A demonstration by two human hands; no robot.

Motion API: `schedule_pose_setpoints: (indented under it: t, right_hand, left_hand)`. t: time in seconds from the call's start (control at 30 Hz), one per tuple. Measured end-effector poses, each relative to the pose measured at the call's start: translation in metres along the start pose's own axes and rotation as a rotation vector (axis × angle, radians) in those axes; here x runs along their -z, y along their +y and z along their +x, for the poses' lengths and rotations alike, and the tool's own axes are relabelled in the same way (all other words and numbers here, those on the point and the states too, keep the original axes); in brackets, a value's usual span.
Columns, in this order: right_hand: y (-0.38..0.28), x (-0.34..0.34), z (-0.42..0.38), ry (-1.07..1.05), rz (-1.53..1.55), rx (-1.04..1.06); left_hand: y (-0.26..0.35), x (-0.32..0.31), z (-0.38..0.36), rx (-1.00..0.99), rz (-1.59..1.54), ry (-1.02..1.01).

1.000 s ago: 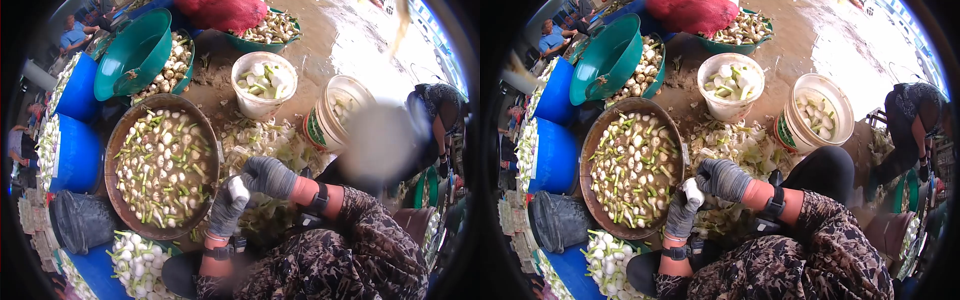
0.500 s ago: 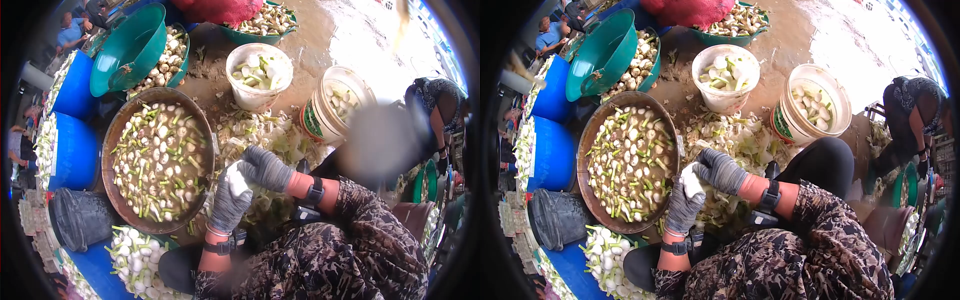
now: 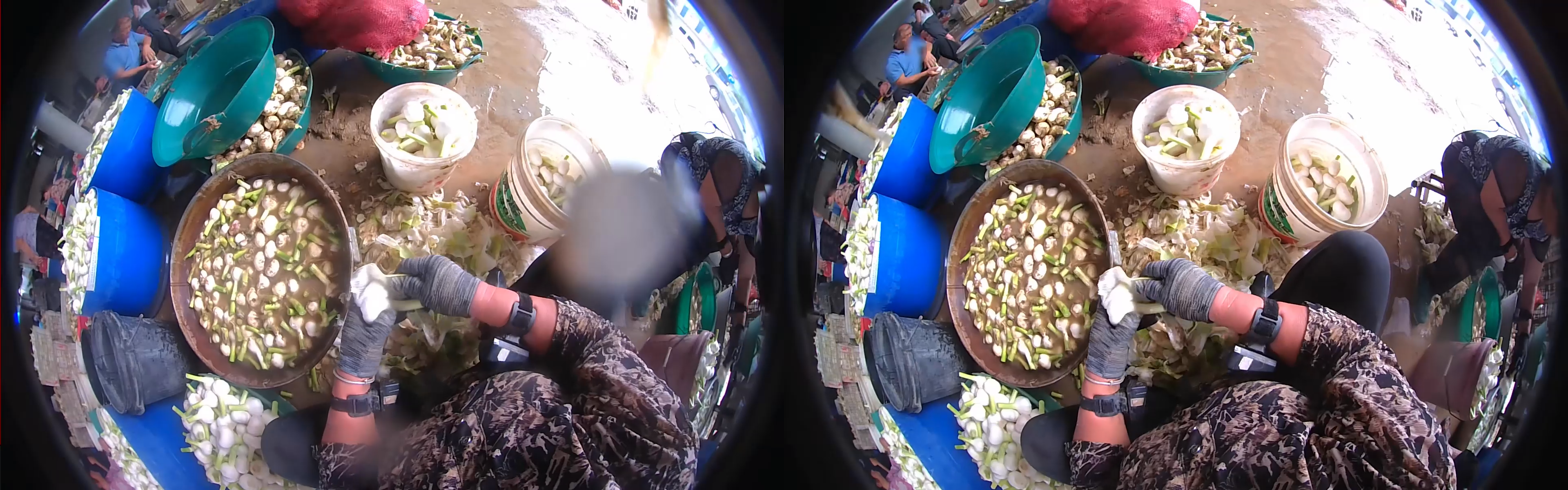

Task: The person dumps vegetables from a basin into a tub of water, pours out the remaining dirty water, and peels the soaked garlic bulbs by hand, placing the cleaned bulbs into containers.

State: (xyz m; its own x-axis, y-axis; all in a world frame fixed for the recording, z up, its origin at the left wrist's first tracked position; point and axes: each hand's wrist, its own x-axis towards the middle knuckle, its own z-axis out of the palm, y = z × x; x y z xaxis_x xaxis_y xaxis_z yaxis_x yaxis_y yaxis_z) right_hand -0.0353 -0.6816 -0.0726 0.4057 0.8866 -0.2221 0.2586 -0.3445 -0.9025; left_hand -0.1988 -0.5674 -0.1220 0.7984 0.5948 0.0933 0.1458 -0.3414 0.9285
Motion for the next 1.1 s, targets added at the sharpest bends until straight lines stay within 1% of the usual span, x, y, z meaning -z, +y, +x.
schedule_pose_setpoints:
  t: [0.07,0.1,0.13,0.2,0.23,0.27,0.33,0.37,0.4,0.47,0.53,0.57,0.6,0.67,0.7,0.73,0.77,0.8,0.83,0.87,0.9,0.93,1.0,1.03,1.07,1.1]
  right_hand:
    - [-0.004,0.01,0.006,-0.007,0.162,-0.12]
    - [-0.006,0.013,0.007,0.062,0.182,-0.132]
    - [-0.001,0.02,0.011,0.08,0.176,-0.125]
    - [0.022,0.028,0.024,0.11,0.064,-0.176]
    - [0.034,0.032,0.03,0.197,-0.042,-0.197]
    - [0.049,0.038,0.036,0.238,-0.188,-0.183]
    - [0.045,0.055,0.035,-0.009,-0.667,-0.238]
    - [0.043,0.051,0.024,-0.075,-0.751,-0.299]
    - [0.037,0.041,0.013,0.065,-0.908,-0.191]
    - [0.032,0.026,0.006,0.218,-0.732,-0.042]
    - [0.015,0.029,0.013,-0.196,0.256,-0.275]
    - [-0.001,0.029,0.008,-0.348,0.603,-0.449]
    - [0.002,0.028,0.009,-0.512,0.667,-0.401]
    - [-0.001,0.029,0.02,-0.427,0.466,-0.475]
    - [-0.002,0.032,0.027,-0.371,0.357,-0.376]
    - [-0.006,0.039,0.037,-0.26,0.402,-0.417]
    - [0.011,0.047,0.051,-0.193,0.258,-0.166]
    - [0.012,0.056,0.071,0.02,0.513,-0.384]
    - [0.019,0.072,0.089,0.097,0.95,-0.368]
    - [0.016,0.079,0.106,0.246,1.09,-0.26]
    - [0.01,0.086,0.121,0.187,1.233,-0.182]
    - [-0.011,0.081,0.13,0.18,1.246,-0.239]
    - [-0.022,0.048,0.159,0.184,0.913,-0.297]
    - [-0.024,0.02,0.172,0.113,0.591,-0.227]
    - [-0.022,-0.013,0.184,0.039,0.271,-0.151]
    - [-0.017,-0.042,0.195,-0.013,-0.103,0.055]
  left_hand:
    - [-0.029,0.002,0.0,0.116,-0.236,-0.208]
    - [0.02,0.001,-0.009,0.184,-0.438,-0.156]
    - [0.015,0.0,-0.015,0.209,-0.637,-0.187]
    - [0.027,-0.003,-0.014,0.232,-0.834,-0.182]
    - [0.048,-0.002,-0.011,0.345,-1.138,-0.261]
    - [0.047,0.001,-0.012,0.367,-1.194,-0.262]
    - [0.053,0.007,-0.007,0.315,-1.229,-0.224]
    - [0.058,0.008,-0.007,0.262,-1.145,-0.133]
    - [0.057,0.007,-0.004,0.257,-1.147,-0.124]
    - [0.047,0.003,0.0,0.081,-0.685,0.109]
    - [0.045,-0.005,0.005,-0.087,-0.336,0.123]
    - [0.051,-0.01,0.006,0.112,-0.465,0.015]
    - [0.059,-0.013,0.005,0.305,-0.6,-0.093]
    - [0.026,-0.026,0.003,0.022,-0.037,0.029]
    - [0.035,-0.023,0.003,0.065,0.066,0.04]
    - [0.039,-0.021,0.001,0.083,0.141,0.088]
    - [0.032,-0.022,0.0,0.112,0.024,0.113]
    - [0.026,-0.022,-0.001,0.142,-0.092,0.139]
    - [0.027,-0.017,-0.002,0.154,-0.097,0.149]
    - [0.034,-0.011,-0.002,0.215,-0.311,0.181]
    - [0.038,-0.006,-0.001,0.269,-0.527,0.215]
    - [0.035,-0.002,0.0,0.271,-0.536,0.225]
    - [0.03,0.006,-0.001,0.218,-0.488,0.328]
    - [0.034,0.013,0.002,0.226,-0.507,0.379]
    - [0.029,0.016,0.002,0.231,-0.508,0.389]
    - [0.024,0.02,0.002,0.206,-0.5,0.425]
